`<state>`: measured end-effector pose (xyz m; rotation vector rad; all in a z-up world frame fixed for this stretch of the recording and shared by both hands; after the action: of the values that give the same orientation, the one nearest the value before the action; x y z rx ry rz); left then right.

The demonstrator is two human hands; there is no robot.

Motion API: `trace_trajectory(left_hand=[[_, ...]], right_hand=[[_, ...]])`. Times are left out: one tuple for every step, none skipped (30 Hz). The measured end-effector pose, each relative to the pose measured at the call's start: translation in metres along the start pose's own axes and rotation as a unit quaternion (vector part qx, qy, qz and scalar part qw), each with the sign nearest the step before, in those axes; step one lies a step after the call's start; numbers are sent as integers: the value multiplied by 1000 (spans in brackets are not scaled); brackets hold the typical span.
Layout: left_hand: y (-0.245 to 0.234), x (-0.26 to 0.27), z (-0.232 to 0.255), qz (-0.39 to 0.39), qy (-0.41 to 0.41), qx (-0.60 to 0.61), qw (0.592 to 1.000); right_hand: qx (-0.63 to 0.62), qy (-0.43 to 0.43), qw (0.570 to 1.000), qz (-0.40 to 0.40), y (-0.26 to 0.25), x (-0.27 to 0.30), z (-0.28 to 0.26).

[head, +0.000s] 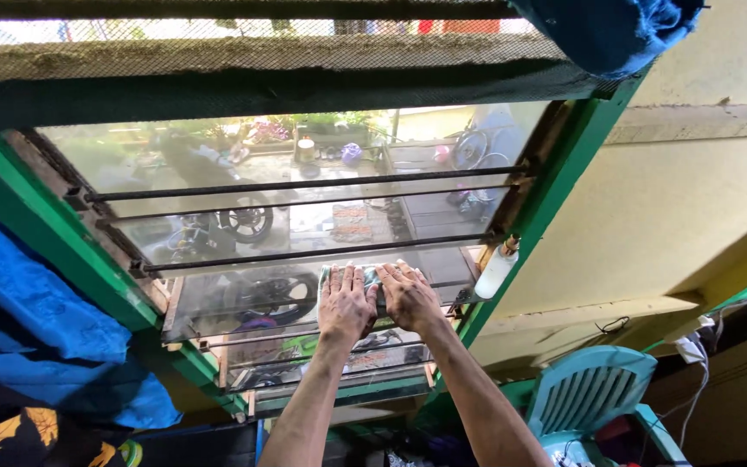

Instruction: The person cleans a window pane using a spray bottle and a cloth. They repeatedly spray the glass and wipe it with the cloth, working across the surface. The person also wipes the window frame and sill area.

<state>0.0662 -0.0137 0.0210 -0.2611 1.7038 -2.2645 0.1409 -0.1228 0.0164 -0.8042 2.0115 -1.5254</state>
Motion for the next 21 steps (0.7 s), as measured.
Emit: trace_trajectory(left_hand=[[-1, 1, -2, 0, -4, -1, 1000], [-1, 3, -4, 1, 3, 2, 1000], [-3, 4, -5, 3, 9, 5, 1000], [-1, 4, -10, 3, 6, 4, 1000], [0, 4, -15, 5, 3, 2, 1000], [1, 4, -20, 6, 0, 1, 1000], [1, 5, -25, 7, -4, 0, 1000], [1, 5, -31, 17, -6, -6, 1000], [0, 5, -35, 26, -8, -13, 1000], [0, 7, -42, 27, -11, -14, 999], [0, 8, -49, 31, -19, -20, 999], [0, 8, -56, 34, -26, -25, 999], [-1, 10, -62, 36, -31, -26, 999], [-1, 11, -70, 33, -39, -29, 998], [-1, 12, -78, 30, -48, -31, 998], [-1, 12, -86, 32, -53, -32, 998], [1, 13, -94, 36, -57, -30, 997], [2, 14, -102, 40, -61, -29, 997], [1, 14, -111, 42, -66, -29, 997], [-2, 15, -120, 53, -69, -36, 996], [-2, 18, -128, 63, -71, -42, 995]], right_hand=[[-2, -3, 1000, -2, 3, -2, 1], [5, -11, 1000, 1, 6, -4, 1], [11, -18, 1000, 4, 8, -7, 0], [9, -21, 1000, 3, 11, -8, -3], [14, -23, 1000, 3, 12, -11, -7], [18, -26, 999, 4, 14, -14, -10], [18, -30, 999, 3, 10, -13, -20], [10, -32, 999, -2, 6, -11, -29], [1, -34, 999, -7, 2, -10, -38], [0, -37, 999, -7, 3, -12, -44], [-1, -40, 999, -14, 5, -14, -50], [-2, -43, 999, -22, 7, -16, -56], [-2, -48, 999, -22, 8, -18, -63], [-6, -54, 998, -28, 9, -20, -70], [-10, -60, 998, -33, 10, -21, -78], [-9, -65, 997, -33, 11, -24, -85], [-2, -71, 997, -34, 13, -26, -93], [5, -78, 996, -34, 15, -27, -100], [6, -83, 996, -34, 18, -32, -107], [4, -90, 995, -37, 21, -36, -115], [2, -96, 995, -40, 25, -39, -121]])
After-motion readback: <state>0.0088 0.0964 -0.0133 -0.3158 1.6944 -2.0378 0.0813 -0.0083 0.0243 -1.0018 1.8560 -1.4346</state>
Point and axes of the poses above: each hand's wrist, its own x-axis away from the middle knuckle, its own y-axis out of the palm, z = x × y, the point moved 6 cm from there along -x, towards the middle knuckle, and after that the axes turned 3 degrees about -z, right-handed, at the moved point
